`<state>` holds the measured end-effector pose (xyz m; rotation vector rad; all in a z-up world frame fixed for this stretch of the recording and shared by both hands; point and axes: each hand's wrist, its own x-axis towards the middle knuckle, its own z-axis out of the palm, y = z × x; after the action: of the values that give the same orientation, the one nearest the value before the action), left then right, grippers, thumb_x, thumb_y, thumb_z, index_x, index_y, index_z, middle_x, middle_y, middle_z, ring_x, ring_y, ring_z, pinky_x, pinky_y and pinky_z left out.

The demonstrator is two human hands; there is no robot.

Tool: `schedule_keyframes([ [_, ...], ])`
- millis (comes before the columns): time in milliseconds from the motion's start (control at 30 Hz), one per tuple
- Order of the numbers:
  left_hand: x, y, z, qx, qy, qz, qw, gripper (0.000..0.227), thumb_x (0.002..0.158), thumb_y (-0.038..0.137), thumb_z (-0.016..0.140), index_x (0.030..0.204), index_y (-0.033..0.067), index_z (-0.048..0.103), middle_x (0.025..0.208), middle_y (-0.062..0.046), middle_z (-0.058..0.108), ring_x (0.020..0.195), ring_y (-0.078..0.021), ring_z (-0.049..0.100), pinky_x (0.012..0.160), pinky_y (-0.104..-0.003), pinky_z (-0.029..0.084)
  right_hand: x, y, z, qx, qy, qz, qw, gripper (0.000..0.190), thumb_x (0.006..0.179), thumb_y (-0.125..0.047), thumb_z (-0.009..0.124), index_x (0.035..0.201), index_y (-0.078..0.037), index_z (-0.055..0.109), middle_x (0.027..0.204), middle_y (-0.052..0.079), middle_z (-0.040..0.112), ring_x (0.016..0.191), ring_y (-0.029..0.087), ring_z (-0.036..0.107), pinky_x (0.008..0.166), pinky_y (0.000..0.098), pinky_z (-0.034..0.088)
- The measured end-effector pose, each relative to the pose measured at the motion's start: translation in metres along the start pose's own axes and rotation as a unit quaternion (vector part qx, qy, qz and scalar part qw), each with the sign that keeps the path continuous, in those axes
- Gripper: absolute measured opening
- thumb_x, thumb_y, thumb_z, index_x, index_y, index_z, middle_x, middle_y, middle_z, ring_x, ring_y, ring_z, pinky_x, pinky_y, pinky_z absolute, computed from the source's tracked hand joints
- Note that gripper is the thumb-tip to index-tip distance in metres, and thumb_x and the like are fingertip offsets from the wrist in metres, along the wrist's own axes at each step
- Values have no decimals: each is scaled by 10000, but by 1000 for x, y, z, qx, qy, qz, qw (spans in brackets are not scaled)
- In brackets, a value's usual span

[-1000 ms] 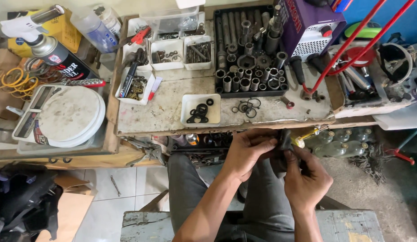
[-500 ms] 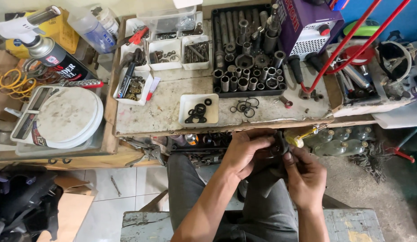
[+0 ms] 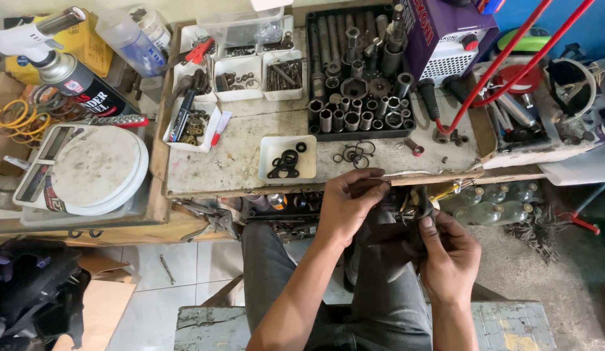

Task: The person sits at a cluttered workbench and sorts small black mechanical parts, likely O-rings or washers, by hand. They pick up individual pieces, inspect them, and place them into a small white container or back onto the table.

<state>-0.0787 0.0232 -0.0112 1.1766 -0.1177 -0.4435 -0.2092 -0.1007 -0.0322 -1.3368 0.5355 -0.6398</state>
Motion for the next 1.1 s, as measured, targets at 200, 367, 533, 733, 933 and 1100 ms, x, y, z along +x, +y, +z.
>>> schedule_keyframes([
  [200,0,10,-2,40,30,141,989,251,867,3,779,1113,-33,749,858,-57,727,692,-73,577,617,-190,467,33,-30,43,-97,30,-36,994,227,998,-74,686,1180,59,710,1008,84,730,845,103,616,794,198,499],
  [367,-14,13,-13,133,36,151,979,213,878,20,756,1085,-32,750,824,-44,703,631,-64,530,559,-192,439,77,-5,76,-157,33,-113,981,211,967,-106,783,1077,72,752,788,20,661,645,61,490,583,188,426],
  [533,-22,2,-26,191,29,125,973,202,883,62,741,1073,3,775,723,-7,658,600,-76,510,550,-226,435,76,-3,81,-179,48,-161,969,196,964,-82,784,1025,99,739,945,101,747,740,104,572,687,222,499],
  [733,-25,-15,-32,155,52,93,982,180,939,85,714,1099,28,771,787,-4,661,640,-69,510,563,-212,412,59,3,65,-149,61,-127,979,134,1061,-70,711,1050,63,710,847,77,689,683,87,560,635,206,486],
  [933,-33,-2,-30,214,56,135,966,237,913,24,696,1146,20,741,1012,-78,788,812,-148,713,720,-249,574,28,0,52,-76,-17,-53,996,208,1027,-114,698,1162,42,721,951,71,721,781,88,605,731,181,488],
  [1100,-48,11,-24,169,-11,145,975,413,892,-49,657,1302,2,643,1094,-142,748,898,-193,716,831,-291,603,11,-15,56,-147,-176,-119,966,258,938,-23,675,1176,67,722,1167,147,765,914,184,705,805,247,550],
])
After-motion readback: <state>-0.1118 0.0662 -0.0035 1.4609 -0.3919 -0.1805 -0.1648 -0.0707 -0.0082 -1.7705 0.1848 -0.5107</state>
